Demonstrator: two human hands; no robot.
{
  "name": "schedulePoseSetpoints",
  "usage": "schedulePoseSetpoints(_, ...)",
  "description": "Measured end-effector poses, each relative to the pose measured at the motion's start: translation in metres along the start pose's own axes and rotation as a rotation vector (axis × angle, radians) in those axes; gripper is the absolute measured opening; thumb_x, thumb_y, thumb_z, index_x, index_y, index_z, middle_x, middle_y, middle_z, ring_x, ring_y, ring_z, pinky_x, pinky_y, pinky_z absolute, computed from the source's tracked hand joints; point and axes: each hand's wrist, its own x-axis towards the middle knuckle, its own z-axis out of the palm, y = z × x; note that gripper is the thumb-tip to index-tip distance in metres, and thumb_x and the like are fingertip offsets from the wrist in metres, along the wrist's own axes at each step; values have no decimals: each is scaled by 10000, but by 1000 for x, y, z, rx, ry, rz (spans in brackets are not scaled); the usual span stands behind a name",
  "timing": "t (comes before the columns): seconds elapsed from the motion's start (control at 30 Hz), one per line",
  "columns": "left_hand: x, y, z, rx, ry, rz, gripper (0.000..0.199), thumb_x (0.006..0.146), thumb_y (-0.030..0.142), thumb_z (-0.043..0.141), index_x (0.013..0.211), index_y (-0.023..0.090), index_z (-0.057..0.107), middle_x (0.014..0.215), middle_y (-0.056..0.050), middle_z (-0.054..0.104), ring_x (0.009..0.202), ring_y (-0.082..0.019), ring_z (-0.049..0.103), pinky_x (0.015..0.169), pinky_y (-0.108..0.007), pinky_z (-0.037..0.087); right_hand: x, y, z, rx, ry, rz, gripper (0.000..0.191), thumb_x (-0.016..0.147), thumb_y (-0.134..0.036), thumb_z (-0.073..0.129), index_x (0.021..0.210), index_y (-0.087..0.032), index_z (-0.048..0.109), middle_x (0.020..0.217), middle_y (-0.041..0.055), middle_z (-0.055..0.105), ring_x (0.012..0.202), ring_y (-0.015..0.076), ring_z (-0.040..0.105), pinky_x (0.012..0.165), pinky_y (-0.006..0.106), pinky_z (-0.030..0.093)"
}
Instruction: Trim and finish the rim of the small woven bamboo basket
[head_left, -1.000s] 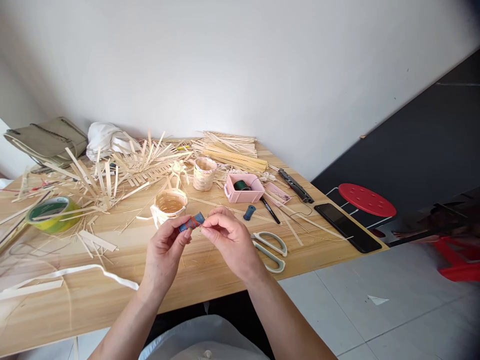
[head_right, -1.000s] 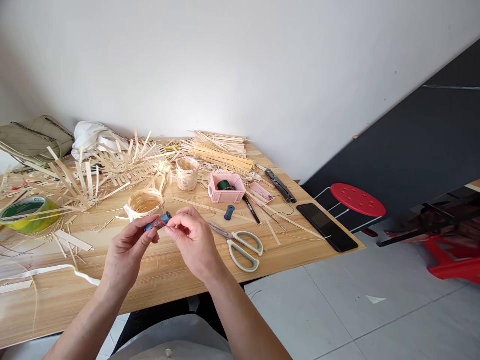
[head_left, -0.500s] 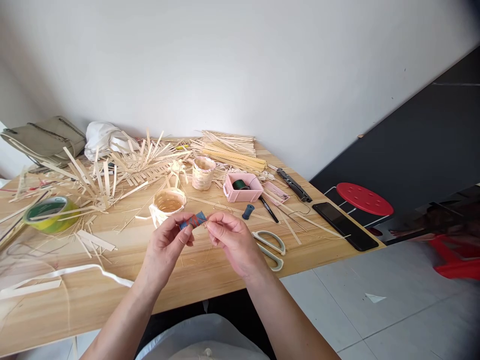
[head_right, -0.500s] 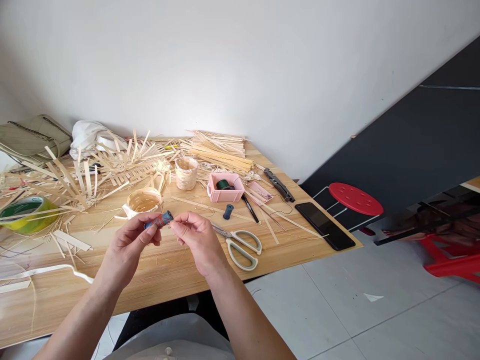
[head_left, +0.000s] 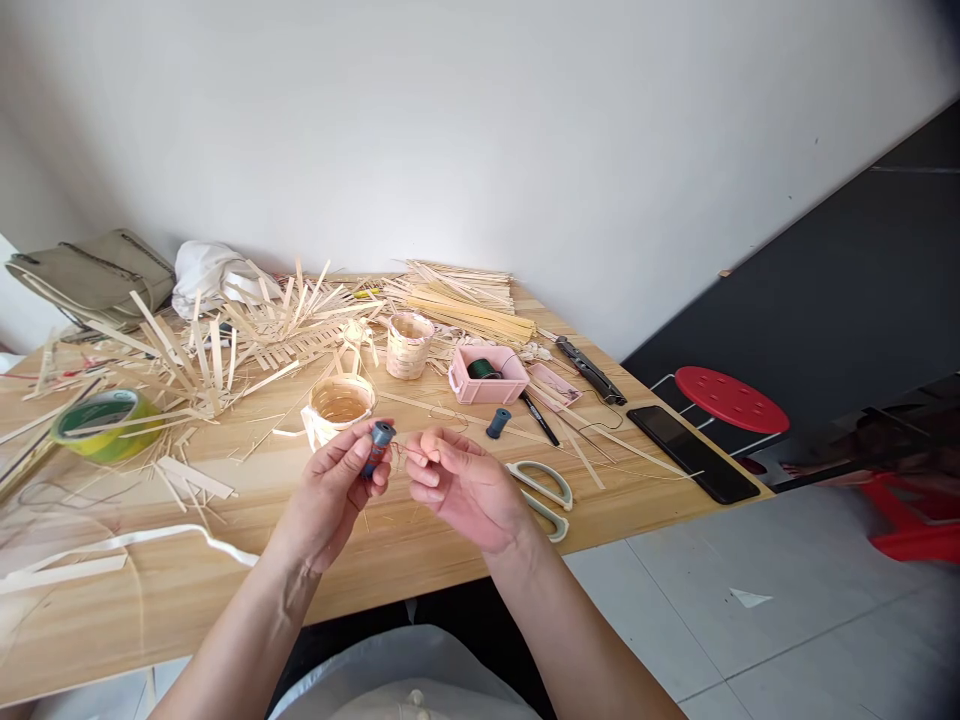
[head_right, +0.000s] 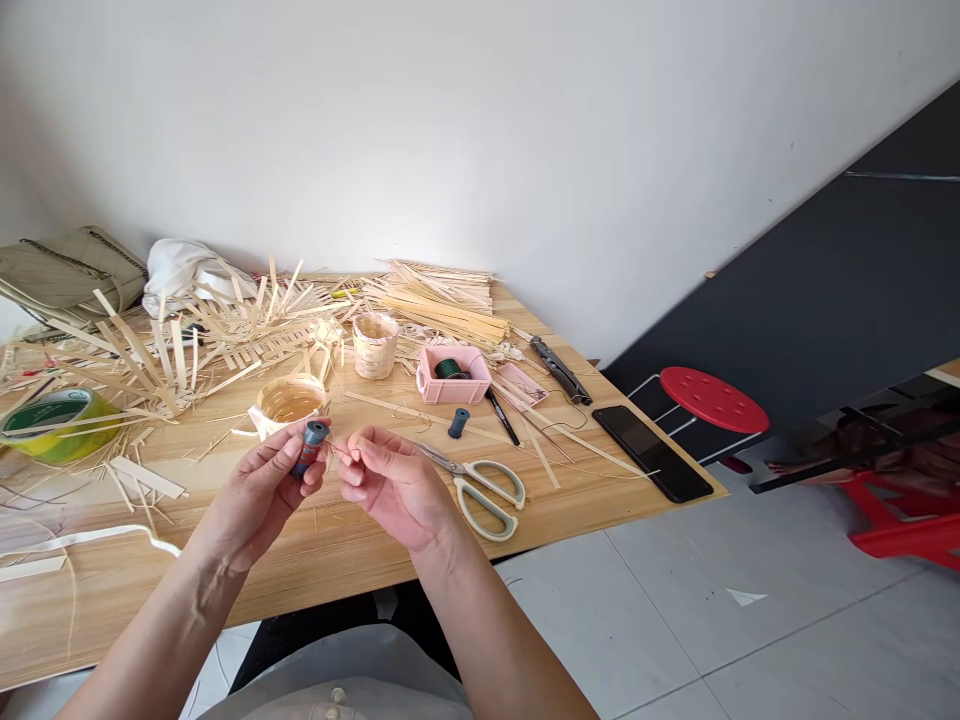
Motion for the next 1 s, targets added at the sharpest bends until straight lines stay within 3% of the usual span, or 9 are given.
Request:
schedulePoseSetpoints(0.17, -1, 2, -1, -38, 10, -1, 290, 696, 318, 725, 933, 158, 675, 711, -16, 590, 566, -72, 517, 508, -153, 426, -1, -2, 2, -81, 26, -118, 238, 716, -269, 711, 669, -153, 509, 859, -1, 486, 600, 46, 405, 499, 173, 287)
schedulePoseSetpoints(0.27, -1, 1, -3, -96, 24, -56, 245, 710, 307, 712, 882, 138, 669, 690, -26, 596, 539, -66, 513, 496, -146, 440, 1, -1, 2, -182, 30, -159, 239, 785, -321, 641, 708, -179, 465, 744, -9, 529, 579, 69, 438, 503, 191, 303)
schedulePoseSetpoints(0.4, -1, 0, -5, -222, 22, -157, 175, 763, 268, 660, 860, 122, 648, 694, -30, 584, 499, -44, 478, 470, -133, 438, 3, 1, -1, -583, 107, -278, 201, 853, -321, 537, 724, -183, 468, 599, -45, 474, 535, 76, 403, 531, 212, 332)
schedulePoseSetpoints(0.57, -4, 2, -3, -388, -61, -245, 135, 836, 241, 559, 812, 120, 614, 621, 10, 489, 453, -25, 407, 404, -105, 360, 3, 1, 1, -1121, 221, -333, 122, 805, -226, 562, 920, -187, 564, 672, -34, 509, 600, 104, 464, 578, 236, 372)
schedulePoseSetpoints(0.67, -5, 4, -2, -410, -103, -254, 140, 824, 252, 572, 803, 120, 614, 607, 14, 466, 455, -26, 393, 399, -103, 336, 4, -3, 4, -1419, 226, -419, 81, 773, -110, 575, 790, -184, 602, 628, -40, 493, 586, 104, 456, 570, 233, 349)
schedulePoseSetpoints(0.77, -7, 4, -3, -330, -151, -254, 207, 787, 306, 611, 871, 118, 635, 589, 14, 455, 456, -37, 381, 407, -126, 333, 6, -10, 3, -1547, 188, -495, 159, 774, -73, 587, 654, -175, 569, 648, -32, 499, 619, 105, 478, 583, 227, 348)
schedulePoseSetpoints(0.9, -9, 5, -7, -59, -192, -210, 340, 765, 333, 636, 1066, 180, 601, 571, 11, 492, 454, -62, 411, 394, -147, 279, 11, -24, -1, -1697, 152, -574, 208, 793, -64, 582, 620, -169, 536, 658, -24, 492, 648, 116, 487, 601, 235, 350)
schedulePoseSetpoints(1.0, -8, 6, -9, 198, -188, -170, 278, 765, 366, 644, 975, 189, 602, 584, 6, 518, 469, -72, 431, 394, -154, 260, 12, -31, 1, -1834, 178, -700, 207, 816, -74, 554, 632, -166, 532, 678, 1, 511, 684, 144, 494, 620, 258, 358)
